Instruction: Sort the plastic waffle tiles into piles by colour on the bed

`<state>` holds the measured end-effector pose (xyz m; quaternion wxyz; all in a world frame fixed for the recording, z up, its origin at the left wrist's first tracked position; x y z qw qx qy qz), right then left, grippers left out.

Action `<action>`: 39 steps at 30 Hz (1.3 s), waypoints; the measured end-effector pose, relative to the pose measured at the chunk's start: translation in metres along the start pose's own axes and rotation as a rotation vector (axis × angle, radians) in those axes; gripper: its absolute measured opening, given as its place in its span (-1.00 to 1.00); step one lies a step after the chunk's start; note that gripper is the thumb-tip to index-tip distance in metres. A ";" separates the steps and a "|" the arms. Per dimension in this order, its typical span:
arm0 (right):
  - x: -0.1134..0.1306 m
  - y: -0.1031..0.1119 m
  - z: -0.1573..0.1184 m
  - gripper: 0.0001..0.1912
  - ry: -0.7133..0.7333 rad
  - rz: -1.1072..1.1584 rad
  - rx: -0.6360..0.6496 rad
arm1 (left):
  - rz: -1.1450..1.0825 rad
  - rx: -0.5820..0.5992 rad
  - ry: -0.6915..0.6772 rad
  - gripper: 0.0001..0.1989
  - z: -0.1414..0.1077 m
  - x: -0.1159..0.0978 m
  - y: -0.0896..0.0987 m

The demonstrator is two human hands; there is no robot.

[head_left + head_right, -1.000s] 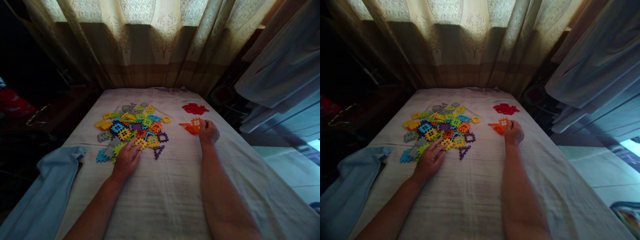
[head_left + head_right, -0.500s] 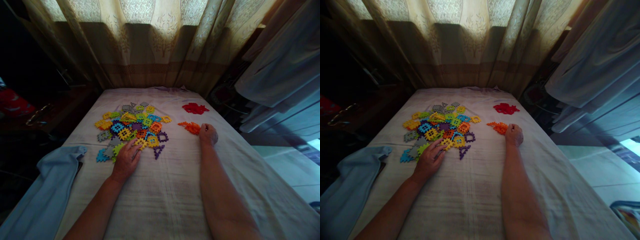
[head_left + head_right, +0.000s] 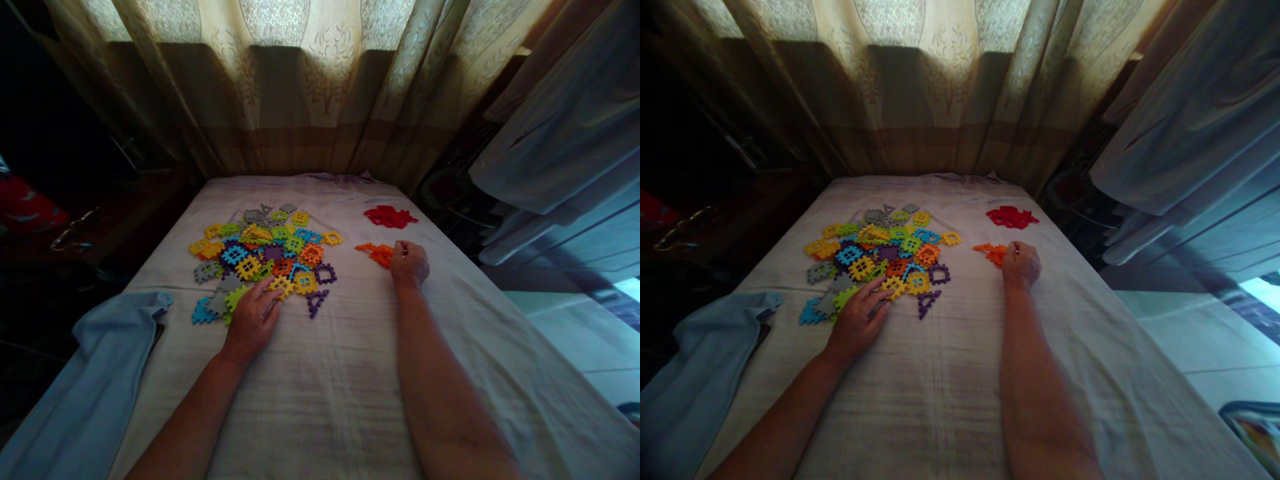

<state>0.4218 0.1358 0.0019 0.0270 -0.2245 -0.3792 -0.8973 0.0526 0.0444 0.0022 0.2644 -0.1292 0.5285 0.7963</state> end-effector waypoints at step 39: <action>0.115 -0.014 -0.041 -0.71 0.571 0.266 0.290 | -0.002 -0.009 -0.012 -0.76 0.000 0.000 -0.001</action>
Point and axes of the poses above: each hand's wrist, its own z-axis towards the middle knuckle, its own y-axis out of the back of the hand, x = y × z, the point moved 2 cm from there along z, towards the middle knuckle, and after that the axes turned 15 degrees about y, right-handed, at the moved point
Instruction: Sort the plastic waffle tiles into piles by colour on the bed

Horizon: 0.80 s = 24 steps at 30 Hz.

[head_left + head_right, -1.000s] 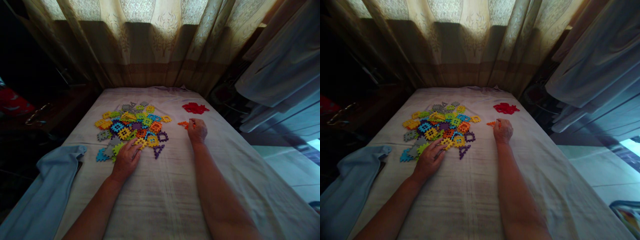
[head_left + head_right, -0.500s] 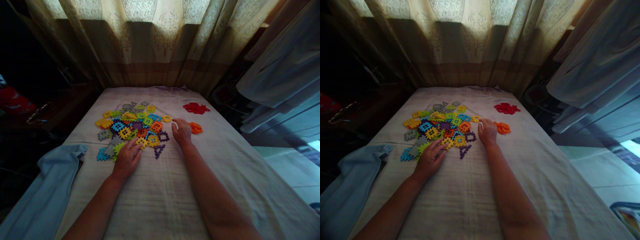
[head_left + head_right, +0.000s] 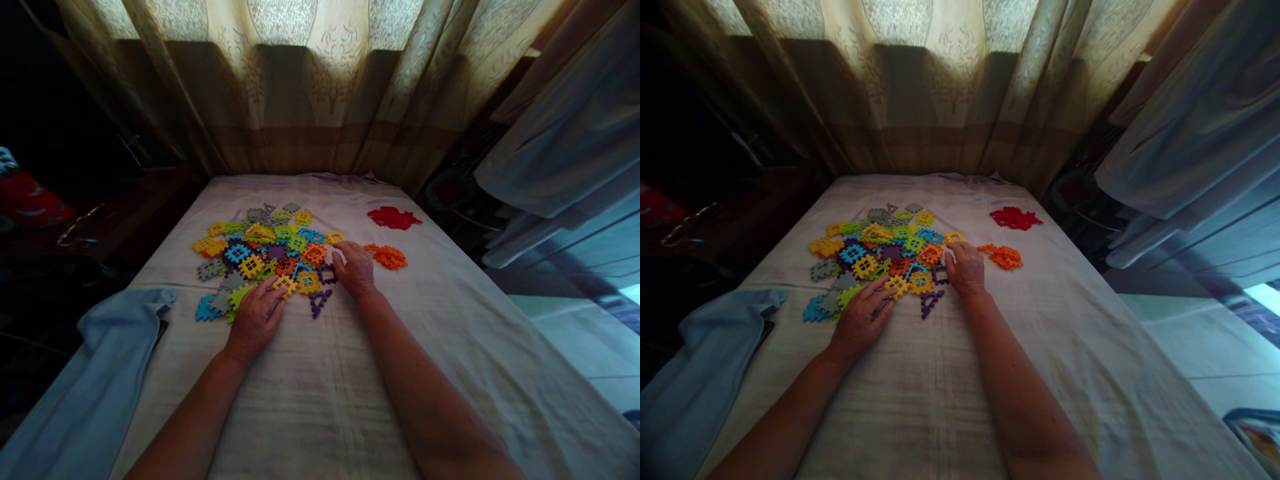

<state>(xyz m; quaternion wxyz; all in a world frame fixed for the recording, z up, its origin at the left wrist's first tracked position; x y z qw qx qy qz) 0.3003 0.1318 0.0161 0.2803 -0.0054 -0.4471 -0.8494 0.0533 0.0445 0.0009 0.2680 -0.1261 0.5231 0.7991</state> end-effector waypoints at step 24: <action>0.015 -0.021 -0.010 -0.80 0.104 0.046 0.159 | 0.020 0.009 0.007 -0.75 0.001 -0.002 0.001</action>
Point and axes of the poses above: each hand's wrist, its own z-axis towards the middle knuckle, its own y-axis out of the back of the hand, x = y × z, the point moved 2 cm from there along z, towards the middle knuckle, and after that the axes turned 15 degrees about y, right-handed, at the moved point
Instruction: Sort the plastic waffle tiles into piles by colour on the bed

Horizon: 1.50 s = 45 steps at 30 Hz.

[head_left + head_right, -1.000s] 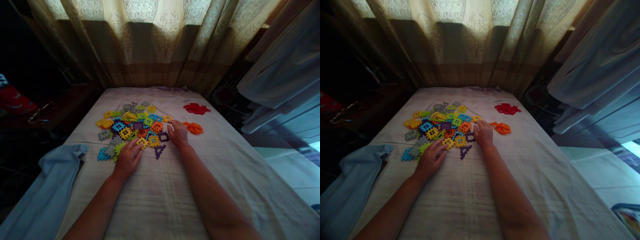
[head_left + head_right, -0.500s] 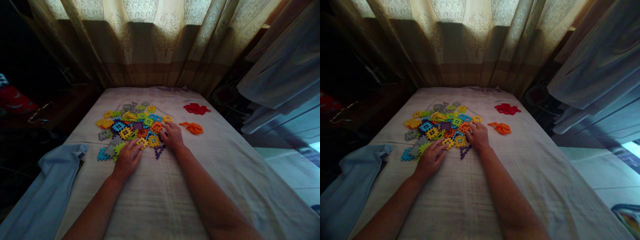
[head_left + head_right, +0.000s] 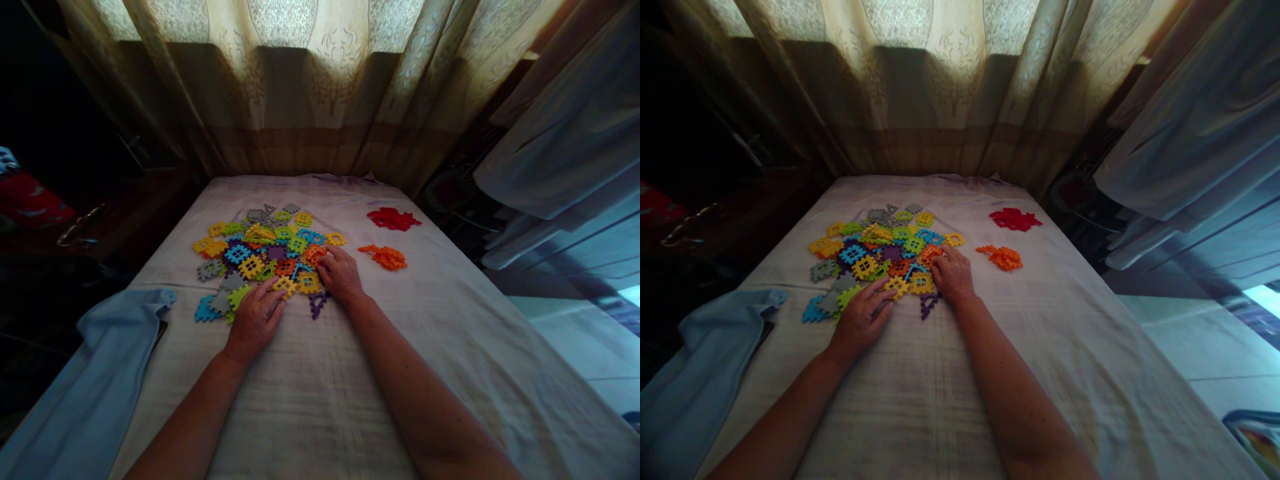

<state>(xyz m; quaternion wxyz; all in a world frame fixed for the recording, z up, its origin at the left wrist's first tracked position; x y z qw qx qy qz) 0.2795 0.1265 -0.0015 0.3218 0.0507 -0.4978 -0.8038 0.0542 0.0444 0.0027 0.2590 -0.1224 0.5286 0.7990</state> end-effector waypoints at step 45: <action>-0.008 0.004 -0.001 -0.68 -0.109 -0.060 -0.107 | -0.013 0.004 -0.012 -0.76 0.001 0.000 0.000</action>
Point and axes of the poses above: each hand's wrist, its own z-axis towards the middle knuckle, its own y-axis out of the back of the hand, x = y × z, the point moved 2 cm from there along z, towards the middle knuckle, and after that the axes turned 15 degrees about y, right-handed, at the moved point
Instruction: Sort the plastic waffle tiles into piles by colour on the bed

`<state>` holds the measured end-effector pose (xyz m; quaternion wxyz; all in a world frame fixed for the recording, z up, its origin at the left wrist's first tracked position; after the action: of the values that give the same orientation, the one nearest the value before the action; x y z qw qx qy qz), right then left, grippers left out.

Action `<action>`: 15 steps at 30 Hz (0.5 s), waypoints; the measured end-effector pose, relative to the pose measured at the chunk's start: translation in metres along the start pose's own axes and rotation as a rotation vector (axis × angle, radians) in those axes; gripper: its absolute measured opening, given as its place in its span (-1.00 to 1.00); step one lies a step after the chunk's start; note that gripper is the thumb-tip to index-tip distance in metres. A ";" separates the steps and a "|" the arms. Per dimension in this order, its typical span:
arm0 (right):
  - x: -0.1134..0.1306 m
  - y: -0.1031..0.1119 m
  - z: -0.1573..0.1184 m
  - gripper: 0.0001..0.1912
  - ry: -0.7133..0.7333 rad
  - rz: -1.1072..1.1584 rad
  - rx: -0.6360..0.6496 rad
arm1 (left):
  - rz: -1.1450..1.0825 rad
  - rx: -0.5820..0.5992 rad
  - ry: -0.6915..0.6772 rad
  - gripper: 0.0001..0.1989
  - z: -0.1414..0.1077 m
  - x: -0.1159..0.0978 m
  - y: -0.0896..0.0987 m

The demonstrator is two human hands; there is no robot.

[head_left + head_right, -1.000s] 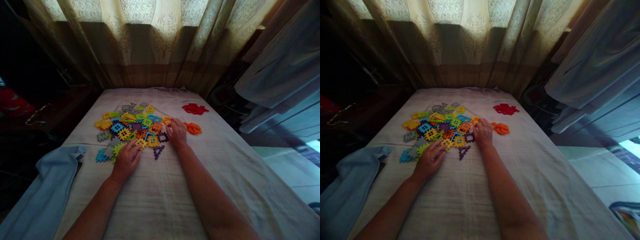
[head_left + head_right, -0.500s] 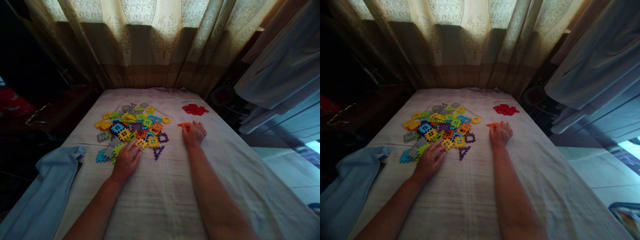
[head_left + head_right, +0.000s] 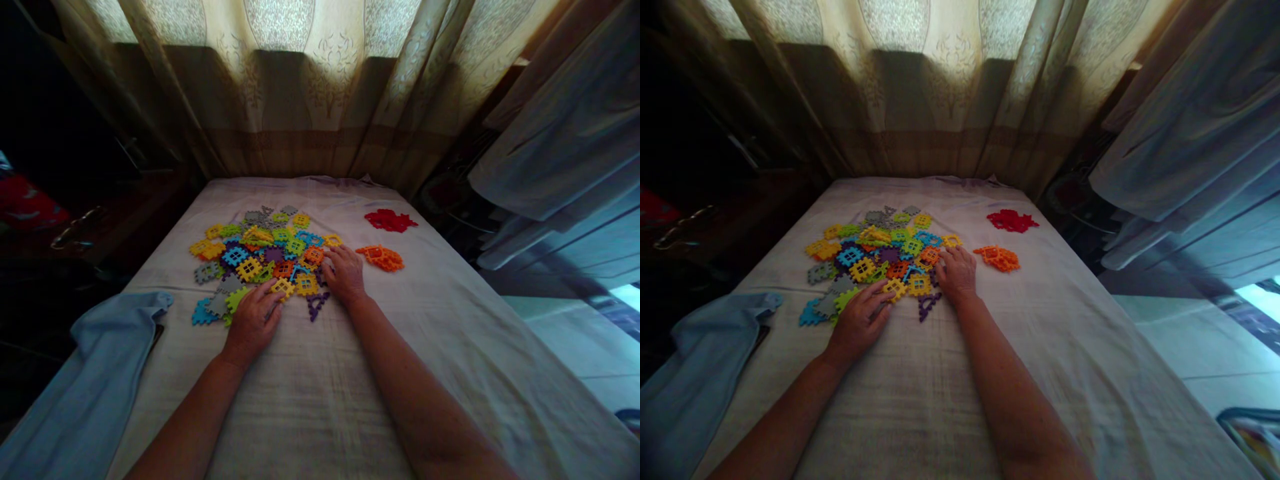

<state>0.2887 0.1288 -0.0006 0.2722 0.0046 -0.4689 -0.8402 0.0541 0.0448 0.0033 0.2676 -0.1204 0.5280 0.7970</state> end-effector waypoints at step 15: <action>0.012 -0.005 0.005 -0.74 -0.028 0.062 0.137 | 0.028 -0.005 -0.002 -0.76 0.000 0.000 -0.001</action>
<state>0.2753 0.1290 0.0009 0.2906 -0.0032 -0.5291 -0.7973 0.0550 0.0447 0.0027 0.2566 -0.1128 0.5273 0.8021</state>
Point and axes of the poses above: each hand's wrist, its own z-axis towards the middle knuckle, its own y-axis out of the back of the hand, x = y × z, the point moved 2 cm from there along z, towards the middle knuckle, and after that the axes turned 15 degrees about y, right-handed, at the moved point
